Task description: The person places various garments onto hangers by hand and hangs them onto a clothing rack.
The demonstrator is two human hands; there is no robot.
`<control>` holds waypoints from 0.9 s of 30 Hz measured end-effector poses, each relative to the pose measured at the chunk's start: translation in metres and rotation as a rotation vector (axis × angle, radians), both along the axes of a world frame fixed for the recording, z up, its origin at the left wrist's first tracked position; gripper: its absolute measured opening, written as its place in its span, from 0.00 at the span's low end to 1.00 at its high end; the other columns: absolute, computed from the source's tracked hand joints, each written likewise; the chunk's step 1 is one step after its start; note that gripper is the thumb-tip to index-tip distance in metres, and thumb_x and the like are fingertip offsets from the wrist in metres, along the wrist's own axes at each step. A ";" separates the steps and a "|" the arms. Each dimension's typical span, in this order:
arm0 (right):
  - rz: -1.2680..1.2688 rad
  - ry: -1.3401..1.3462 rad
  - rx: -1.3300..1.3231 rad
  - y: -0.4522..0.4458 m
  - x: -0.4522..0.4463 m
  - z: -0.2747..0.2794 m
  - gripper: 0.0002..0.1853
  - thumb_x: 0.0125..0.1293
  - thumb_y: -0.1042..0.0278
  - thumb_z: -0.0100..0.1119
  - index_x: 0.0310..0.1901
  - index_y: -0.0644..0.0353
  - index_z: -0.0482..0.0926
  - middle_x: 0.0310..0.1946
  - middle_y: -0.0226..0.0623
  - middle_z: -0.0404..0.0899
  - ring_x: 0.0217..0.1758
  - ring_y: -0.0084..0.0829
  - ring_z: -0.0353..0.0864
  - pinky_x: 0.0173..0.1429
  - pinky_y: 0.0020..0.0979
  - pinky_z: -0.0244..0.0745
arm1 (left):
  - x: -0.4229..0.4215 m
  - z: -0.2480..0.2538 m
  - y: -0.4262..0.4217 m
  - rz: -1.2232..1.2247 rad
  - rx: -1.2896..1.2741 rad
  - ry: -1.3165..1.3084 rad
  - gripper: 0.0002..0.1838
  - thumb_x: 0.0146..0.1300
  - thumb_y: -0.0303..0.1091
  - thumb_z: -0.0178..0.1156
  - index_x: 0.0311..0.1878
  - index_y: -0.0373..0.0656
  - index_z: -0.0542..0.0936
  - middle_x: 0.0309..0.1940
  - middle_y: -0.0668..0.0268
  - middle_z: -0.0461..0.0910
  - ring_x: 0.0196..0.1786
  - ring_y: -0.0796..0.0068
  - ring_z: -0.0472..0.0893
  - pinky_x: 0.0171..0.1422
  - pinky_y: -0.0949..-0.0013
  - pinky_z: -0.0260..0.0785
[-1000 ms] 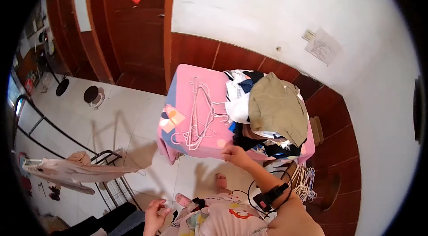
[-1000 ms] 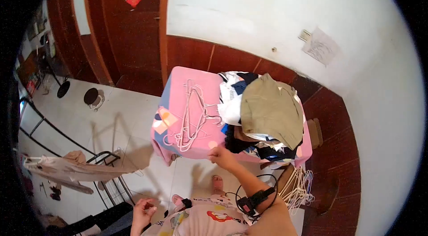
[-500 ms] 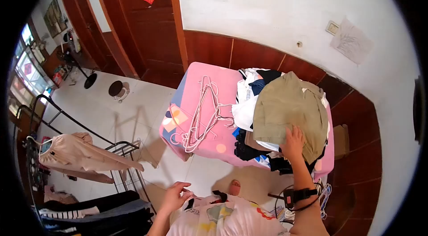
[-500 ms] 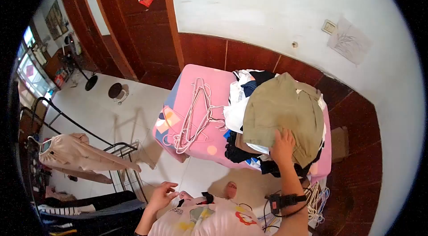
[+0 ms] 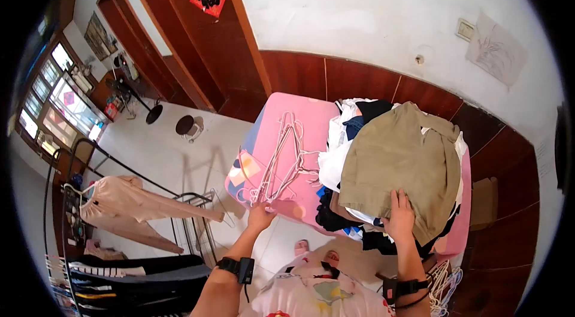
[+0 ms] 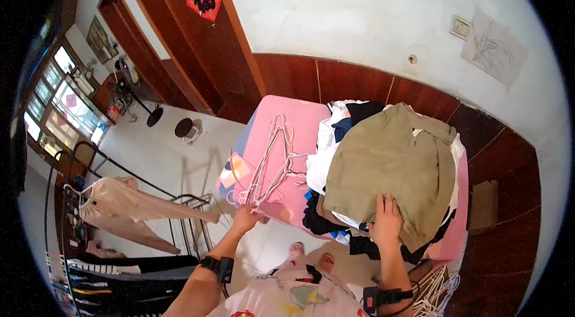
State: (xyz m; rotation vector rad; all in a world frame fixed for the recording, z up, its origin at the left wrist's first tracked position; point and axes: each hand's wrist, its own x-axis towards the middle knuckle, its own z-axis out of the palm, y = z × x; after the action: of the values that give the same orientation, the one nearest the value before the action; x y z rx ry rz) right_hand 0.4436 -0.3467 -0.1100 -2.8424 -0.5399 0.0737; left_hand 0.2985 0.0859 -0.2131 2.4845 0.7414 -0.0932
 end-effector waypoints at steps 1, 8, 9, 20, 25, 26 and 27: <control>-0.015 -0.004 0.006 -0.001 0.000 -0.002 0.51 0.42 0.69 0.77 0.71 0.59 0.60 0.72 0.53 0.57 0.71 0.55 0.62 0.70 0.47 0.65 | 0.014 -0.001 0.003 0.047 0.045 0.014 0.27 0.52 0.46 0.71 0.54 0.44 0.80 0.51 0.53 0.78 0.57 0.52 0.75 0.61 0.54 0.70; 0.005 0.038 -0.021 0.001 0.005 0.005 0.52 0.40 0.71 0.76 0.70 0.61 0.60 0.71 0.57 0.58 0.69 0.57 0.65 0.69 0.44 0.67 | 0.098 -0.026 0.020 0.115 0.125 0.017 0.27 0.53 0.44 0.69 0.56 0.44 0.78 0.58 0.50 0.71 0.63 0.48 0.69 0.65 0.51 0.66; 0.005 0.057 -0.031 0.003 0.006 0.006 0.52 0.40 0.69 0.77 0.70 0.61 0.61 0.71 0.56 0.58 0.70 0.57 0.64 0.69 0.44 0.67 | 0.108 -0.026 0.021 0.125 0.142 0.032 0.28 0.53 0.45 0.69 0.56 0.43 0.77 0.59 0.50 0.70 0.63 0.48 0.69 0.65 0.50 0.66; -0.049 0.031 0.012 0.015 0.006 0.003 0.47 0.40 0.78 0.67 0.69 0.59 0.63 0.71 0.55 0.59 0.68 0.57 0.66 0.67 0.46 0.69 | 0.127 -0.029 0.016 0.147 0.045 0.092 0.48 0.44 0.49 0.75 0.67 0.42 0.64 0.58 0.48 0.69 0.61 0.47 0.73 0.62 0.53 0.69; -0.084 0.070 -0.023 0.016 0.006 0.005 0.48 0.41 0.76 0.69 0.70 0.56 0.63 0.71 0.54 0.58 0.69 0.57 0.65 0.66 0.47 0.69 | 0.127 0.000 0.011 0.249 -0.003 0.109 0.51 0.43 0.46 0.75 0.69 0.41 0.61 0.56 0.46 0.70 0.57 0.44 0.75 0.59 0.53 0.73; -0.095 0.085 -0.042 0.018 0.006 0.008 0.48 0.41 0.76 0.70 0.70 0.55 0.63 0.72 0.53 0.58 0.69 0.57 0.65 0.66 0.47 0.69 | 0.126 0.000 0.016 0.299 0.011 0.032 0.50 0.43 0.42 0.74 0.69 0.39 0.60 0.56 0.47 0.70 0.57 0.46 0.76 0.60 0.53 0.72; -0.111 0.081 -0.041 0.019 0.007 0.008 0.48 0.41 0.76 0.70 0.70 0.55 0.63 0.72 0.53 0.58 0.69 0.57 0.65 0.66 0.47 0.69 | 0.125 -0.001 0.022 0.343 0.021 -0.048 0.50 0.43 0.38 0.74 0.70 0.38 0.60 0.57 0.47 0.70 0.58 0.49 0.76 0.60 0.53 0.72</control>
State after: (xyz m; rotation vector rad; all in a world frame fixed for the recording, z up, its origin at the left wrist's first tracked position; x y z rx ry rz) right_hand 0.4503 -0.3280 -0.1018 -2.8882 -0.3669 0.1810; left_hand 0.4240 0.1074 -0.2140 2.3319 1.1385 0.0994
